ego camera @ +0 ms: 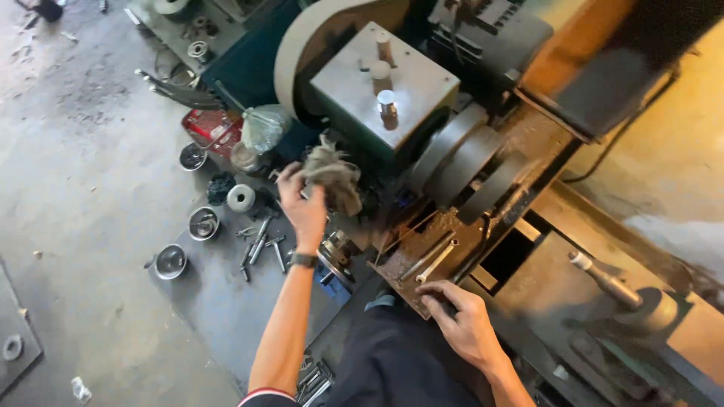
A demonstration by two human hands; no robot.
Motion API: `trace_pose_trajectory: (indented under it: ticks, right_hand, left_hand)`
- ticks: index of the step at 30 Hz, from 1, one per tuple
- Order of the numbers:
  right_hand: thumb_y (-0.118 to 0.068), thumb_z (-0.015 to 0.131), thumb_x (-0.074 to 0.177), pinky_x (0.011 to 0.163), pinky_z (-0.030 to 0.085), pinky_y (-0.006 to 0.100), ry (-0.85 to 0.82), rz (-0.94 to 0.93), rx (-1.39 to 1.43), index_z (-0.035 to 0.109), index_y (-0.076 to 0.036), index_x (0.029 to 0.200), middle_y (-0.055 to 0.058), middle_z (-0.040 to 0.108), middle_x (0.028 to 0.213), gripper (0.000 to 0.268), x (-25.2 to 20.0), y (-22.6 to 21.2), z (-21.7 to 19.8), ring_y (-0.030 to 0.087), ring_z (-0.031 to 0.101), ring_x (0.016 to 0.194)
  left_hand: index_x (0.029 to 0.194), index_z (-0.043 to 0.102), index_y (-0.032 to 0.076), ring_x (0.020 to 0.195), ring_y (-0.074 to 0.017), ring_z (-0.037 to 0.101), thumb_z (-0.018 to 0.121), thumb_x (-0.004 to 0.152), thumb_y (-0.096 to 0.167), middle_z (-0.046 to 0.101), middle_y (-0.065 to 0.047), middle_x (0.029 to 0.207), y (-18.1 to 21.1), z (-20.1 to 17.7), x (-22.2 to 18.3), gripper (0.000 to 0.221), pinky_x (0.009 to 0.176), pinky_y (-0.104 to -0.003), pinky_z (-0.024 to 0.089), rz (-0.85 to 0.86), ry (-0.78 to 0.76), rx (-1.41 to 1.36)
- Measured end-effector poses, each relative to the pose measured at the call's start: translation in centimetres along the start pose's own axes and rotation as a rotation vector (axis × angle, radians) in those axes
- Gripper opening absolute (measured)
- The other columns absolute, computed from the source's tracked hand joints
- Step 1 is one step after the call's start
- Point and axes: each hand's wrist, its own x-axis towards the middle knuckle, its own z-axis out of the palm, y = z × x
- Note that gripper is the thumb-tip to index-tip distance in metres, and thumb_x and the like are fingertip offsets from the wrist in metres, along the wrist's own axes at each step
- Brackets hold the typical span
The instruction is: Machining and polishing a metal part on a lathe, cleaning the part, and performing precision measurements using a micrometer.
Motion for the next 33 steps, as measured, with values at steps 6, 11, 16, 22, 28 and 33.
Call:
trace_pose_trajectory:
  ticks: [6,11,16,22,28,33]
  right_hand:
    - [-0.011,0.070,0.090,0.068,0.058,0.028,-0.091,0.010,-0.007,0.076,-0.003,0.107,0.007,0.080,0.090,0.020,1.3,3.1,1.7,0.014,0.072,0.075]
    - [-0.008,0.066,0.093,0.077,0.060,0.027,-0.017,-0.068,0.170,0.073,-0.001,0.112,0.007,0.078,0.097,0.022,3.2,3.5,3.7,0.013,0.074,0.086]
    - [-0.009,0.063,0.096,0.083,0.058,0.028,0.061,-0.148,0.366,0.068,0.000,0.120,0.007,0.075,0.109,0.026,4.2,-0.9,5.0,0.013,0.071,0.094]
    - [-0.012,0.069,0.095,0.090,0.054,0.028,0.220,-0.585,0.190,0.063,0.004,0.125,0.011,0.067,0.127,0.034,4.4,-6.3,4.8,0.014,0.066,0.101]
    - [-0.014,0.063,0.092,0.074,0.062,0.031,0.101,-0.229,0.296,0.058,-0.004,0.132,0.005,0.059,0.141,0.041,5.2,-5.5,1.2,0.014,0.064,0.107]
    - [-0.009,0.074,0.090,0.080,0.060,0.032,-0.048,-0.286,0.129,0.077,0.000,0.102,0.009,0.082,0.102,0.015,1.4,1.2,-0.4,0.017,0.077,0.093]
  left_hand:
    - [0.128,0.064,0.002,0.118,-0.0277,0.062,0.060,0.095,0.050,0.066,-0.014,0.129,9.1,-11.0,2.0,0.058,0.102,-0.043,0.050,-0.479,0.131,-1.363]
    - [0.138,0.052,-0.003,0.126,-0.0275,0.058,0.059,0.095,0.018,0.059,-0.016,0.137,7.6,-13.0,-1.0,0.049,0.115,-0.044,0.044,-0.621,0.021,-0.865]
    - [0.140,0.051,-0.002,0.123,-0.0310,0.060,0.057,0.085,0.020,0.060,-0.019,0.138,13.8,-14.9,-0.8,0.060,0.111,-0.046,0.045,-0.650,-0.031,-1.213]
    - [0.138,0.048,-0.003,0.120,-0.0354,0.062,0.063,0.077,0.022,0.060,-0.026,0.132,14.8,-14.7,-2.3,0.068,0.109,-0.048,0.049,-0.662,-0.232,-1.175]
    - [0.129,0.052,-0.009,0.105,-0.0410,0.065,0.071,0.066,0.025,0.063,-0.031,0.112,12.4,-13.0,-3.4,0.074,0.095,-0.047,0.055,-0.597,-0.722,-1.298]
    - [0.123,0.054,-0.013,0.096,-0.0418,0.064,0.071,0.065,0.026,0.062,-0.032,0.106,13.6,-10.0,-3.1,0.071,0.084,-0.048,0.054,-0.667,-0.842,-1.441]
